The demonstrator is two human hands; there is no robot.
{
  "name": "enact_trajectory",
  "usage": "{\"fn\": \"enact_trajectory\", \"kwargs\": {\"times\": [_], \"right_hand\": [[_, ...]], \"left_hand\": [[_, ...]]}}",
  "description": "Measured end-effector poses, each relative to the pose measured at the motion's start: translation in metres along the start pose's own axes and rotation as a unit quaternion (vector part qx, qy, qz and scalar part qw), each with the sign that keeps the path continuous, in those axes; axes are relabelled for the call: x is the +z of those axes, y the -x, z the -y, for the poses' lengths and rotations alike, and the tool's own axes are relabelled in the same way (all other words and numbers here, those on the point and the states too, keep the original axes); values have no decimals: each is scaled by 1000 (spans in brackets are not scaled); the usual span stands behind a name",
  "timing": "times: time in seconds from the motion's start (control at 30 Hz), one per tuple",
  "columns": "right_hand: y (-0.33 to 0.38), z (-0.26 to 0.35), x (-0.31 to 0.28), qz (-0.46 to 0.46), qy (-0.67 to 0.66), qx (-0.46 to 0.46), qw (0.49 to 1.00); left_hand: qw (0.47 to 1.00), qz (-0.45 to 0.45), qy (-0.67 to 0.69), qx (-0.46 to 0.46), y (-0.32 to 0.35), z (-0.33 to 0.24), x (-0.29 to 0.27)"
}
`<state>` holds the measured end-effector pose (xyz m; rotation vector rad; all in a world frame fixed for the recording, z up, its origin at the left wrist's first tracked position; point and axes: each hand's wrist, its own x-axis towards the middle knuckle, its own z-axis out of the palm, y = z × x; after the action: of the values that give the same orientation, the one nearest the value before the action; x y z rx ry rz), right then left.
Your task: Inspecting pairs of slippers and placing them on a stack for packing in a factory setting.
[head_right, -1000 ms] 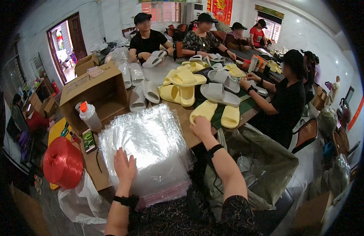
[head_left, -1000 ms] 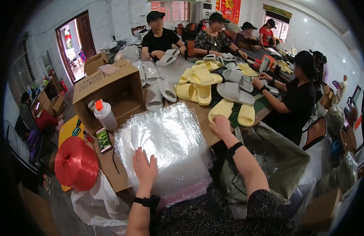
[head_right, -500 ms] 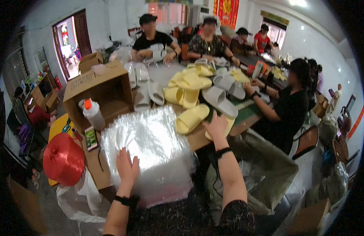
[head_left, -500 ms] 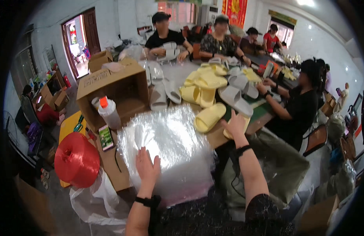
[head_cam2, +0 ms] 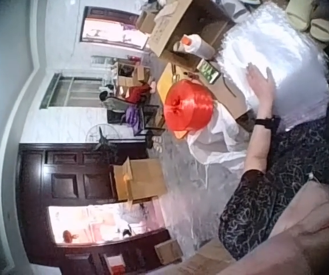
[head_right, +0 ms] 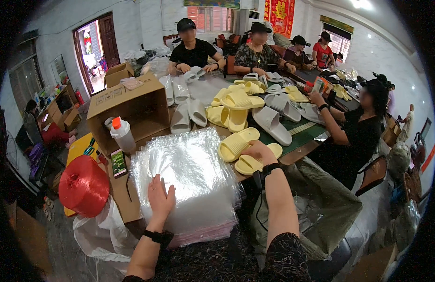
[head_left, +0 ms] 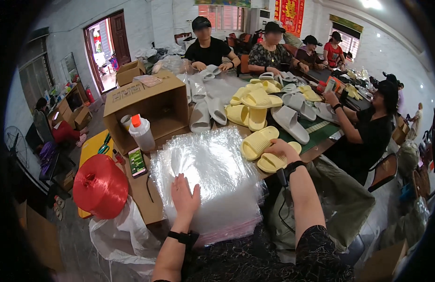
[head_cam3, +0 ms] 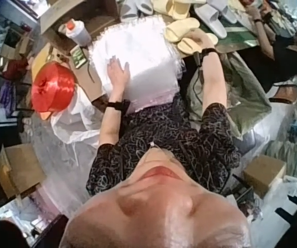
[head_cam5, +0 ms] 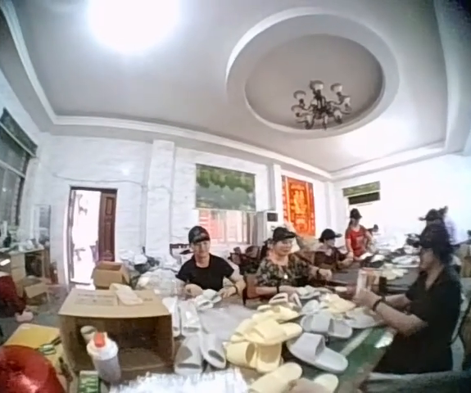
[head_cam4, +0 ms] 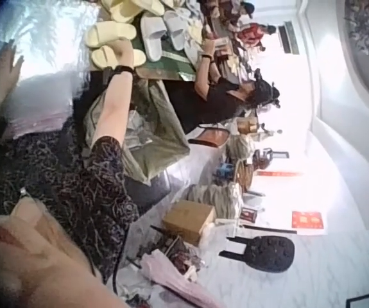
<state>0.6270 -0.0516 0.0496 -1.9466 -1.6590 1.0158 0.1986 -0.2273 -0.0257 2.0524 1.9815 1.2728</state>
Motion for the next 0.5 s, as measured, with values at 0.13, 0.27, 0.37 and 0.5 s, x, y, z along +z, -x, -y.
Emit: {"fn": "enact_trajectory", "kwargs": {"times": [0.13, 0.27, 0.37, 0.5], "right_hand": [[12, 6, -7, -41, -70, -7, 997], [26, 17, -17, -15, -276, -64, 959], [56, 46, -24, 78, -599, -35, 796], [113, 102, 1, 160, -693, -86, 698]], "left_hand": [[1000, -8, 2, 4, 1, -2, -1], [1000, -4, -13, 5, 2, 2, 2], [999, -17, -17, 24, 1, 6, 5], [1000, -19, -17, 16, 1, 6, 6]]}}
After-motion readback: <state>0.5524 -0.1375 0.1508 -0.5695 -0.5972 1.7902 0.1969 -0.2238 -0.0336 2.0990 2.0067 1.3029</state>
